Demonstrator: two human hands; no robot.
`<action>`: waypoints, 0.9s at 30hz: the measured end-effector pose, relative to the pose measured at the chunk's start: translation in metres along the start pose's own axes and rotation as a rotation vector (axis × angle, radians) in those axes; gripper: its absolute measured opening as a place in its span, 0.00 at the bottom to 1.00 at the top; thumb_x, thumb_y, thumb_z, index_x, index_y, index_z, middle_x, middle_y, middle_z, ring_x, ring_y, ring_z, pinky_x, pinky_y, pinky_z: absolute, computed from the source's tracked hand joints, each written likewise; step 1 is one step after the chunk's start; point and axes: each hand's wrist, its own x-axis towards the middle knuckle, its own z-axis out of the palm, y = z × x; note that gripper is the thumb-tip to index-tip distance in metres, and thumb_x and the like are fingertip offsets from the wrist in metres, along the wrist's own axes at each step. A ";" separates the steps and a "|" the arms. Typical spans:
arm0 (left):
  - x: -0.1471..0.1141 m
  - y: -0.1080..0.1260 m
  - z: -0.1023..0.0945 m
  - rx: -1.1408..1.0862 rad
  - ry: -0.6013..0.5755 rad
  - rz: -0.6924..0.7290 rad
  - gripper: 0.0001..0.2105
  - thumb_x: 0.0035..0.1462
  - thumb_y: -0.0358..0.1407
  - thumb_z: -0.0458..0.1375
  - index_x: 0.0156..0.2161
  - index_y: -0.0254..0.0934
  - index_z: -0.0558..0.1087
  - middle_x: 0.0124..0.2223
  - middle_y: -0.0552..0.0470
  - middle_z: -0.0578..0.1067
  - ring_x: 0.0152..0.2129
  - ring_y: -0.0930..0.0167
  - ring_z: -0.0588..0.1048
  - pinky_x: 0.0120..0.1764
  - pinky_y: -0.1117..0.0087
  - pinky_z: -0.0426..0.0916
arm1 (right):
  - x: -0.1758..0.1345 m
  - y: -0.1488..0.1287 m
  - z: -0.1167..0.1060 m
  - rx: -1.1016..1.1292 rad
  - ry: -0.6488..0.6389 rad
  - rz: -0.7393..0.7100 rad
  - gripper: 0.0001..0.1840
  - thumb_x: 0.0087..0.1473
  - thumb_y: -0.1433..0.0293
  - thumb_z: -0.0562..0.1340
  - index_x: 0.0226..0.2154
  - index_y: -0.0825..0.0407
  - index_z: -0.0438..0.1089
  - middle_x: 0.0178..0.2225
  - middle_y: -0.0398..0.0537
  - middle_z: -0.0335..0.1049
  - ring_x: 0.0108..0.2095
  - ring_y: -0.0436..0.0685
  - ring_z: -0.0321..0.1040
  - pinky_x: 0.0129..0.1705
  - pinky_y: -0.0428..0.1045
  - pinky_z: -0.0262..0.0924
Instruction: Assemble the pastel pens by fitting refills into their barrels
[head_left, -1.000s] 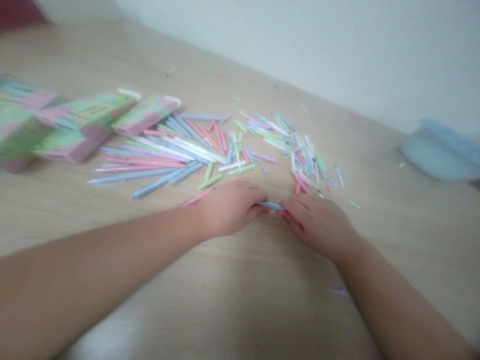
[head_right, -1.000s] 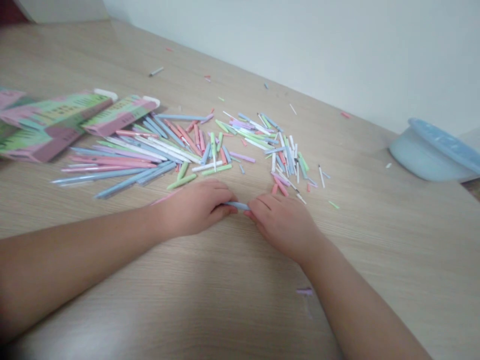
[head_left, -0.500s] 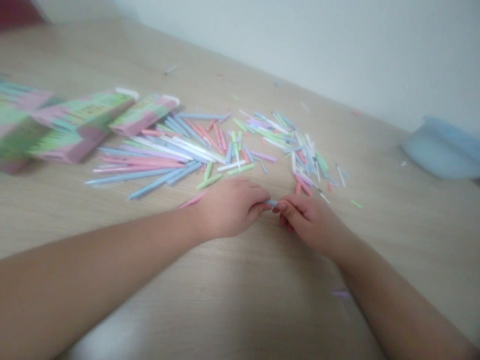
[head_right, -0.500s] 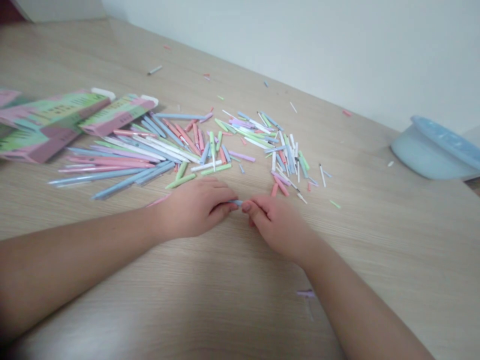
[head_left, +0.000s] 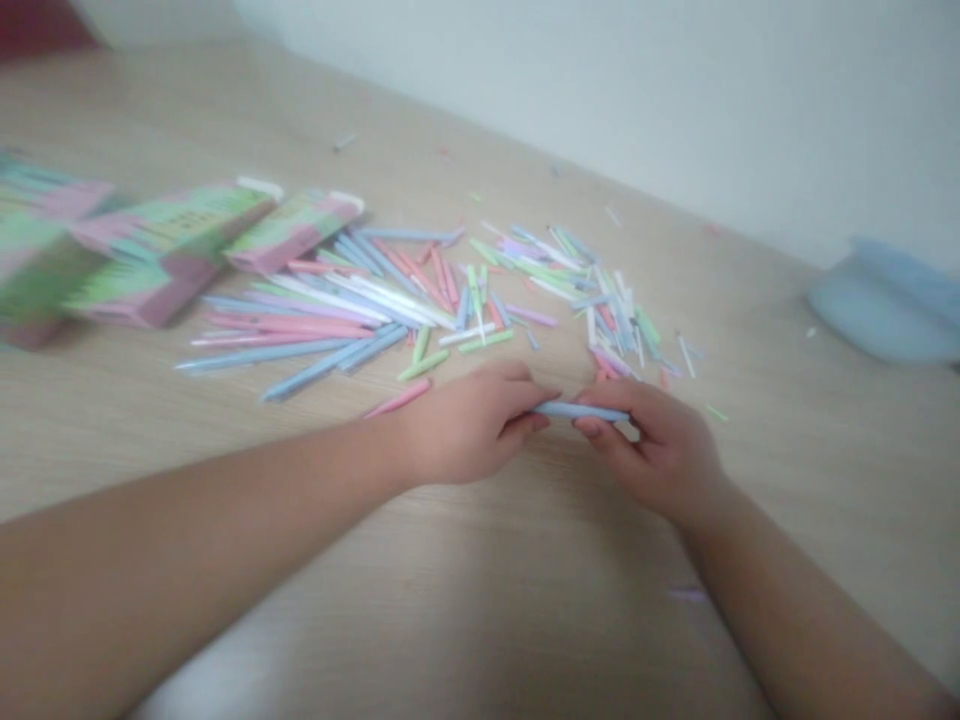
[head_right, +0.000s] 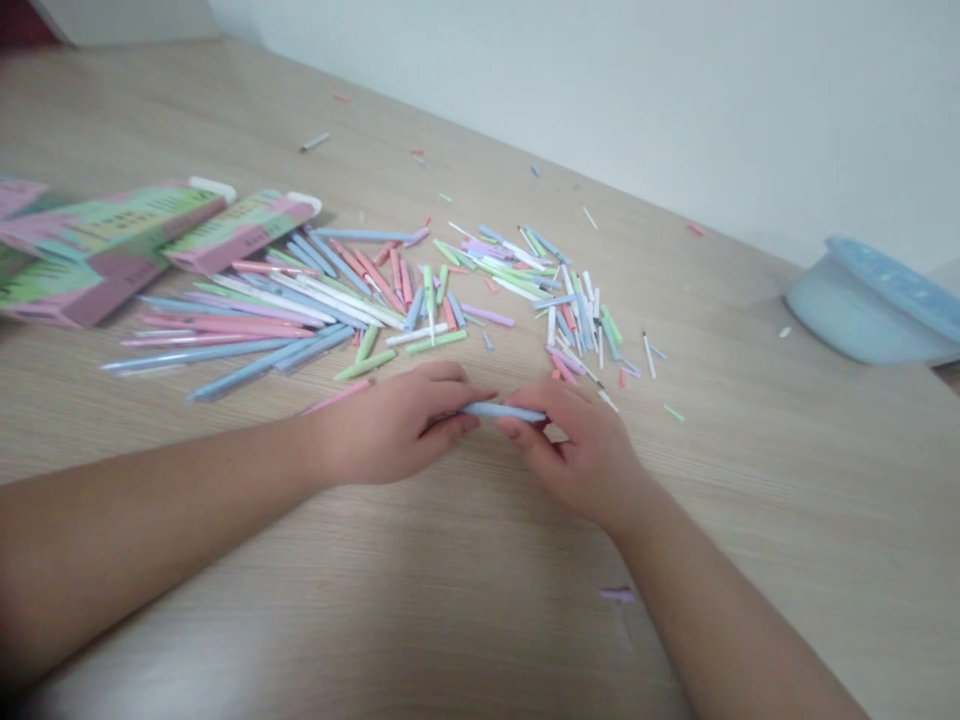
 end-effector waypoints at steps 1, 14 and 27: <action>0.000 0.000 0.000 -0.024 0.018 0.008 0.15 0.70 0.34 0.51 0.56 0.37 0.75 0.44 0.47 0.74 0.45 0.67 0.74 0.50 0.66 0.69 | 0.000 -0.001 0.000 0.027 0.025 0.008 0.07 0.62 0.69 0.66 0.45 0.45 0.74 0.37 0.44 0.78 0.36 0.55 0.74 0.40 0.52 0.67; -0.002 0.003 0.004 -0.391 0.076 -0.200 0.13 0.63 0.38 0.61 0.52 0.41 0.71 0.42 0.54 0.83 0.38 0.69 0.80 0.42 0.68 0.71 | 0.003 -0.033 0.013 0.437 0.324 0.267 0.17 0.60 0.71 0.69 0.50 0.40 0.69 0.39 0.43 0.83 0.30 0.53 0.78 0.32 0.49 0.75; -0.002 0.002 -0.003 -0.332 0.090 -0.151 0.09 0.68 0.38 0.54 0.45 0.38 0.75 0.38 0.53 0.78 0.35 0.72 0.75 0.38 0.70 0.67 | 0.006 -0.031 0.015 0.445 0.393 0.296 0.08 0.68 0.65 0.62 0.47 0.45 0.73 0.41 0.48 0.82 0.34 0.55 0.80 0.32 0.51 0.78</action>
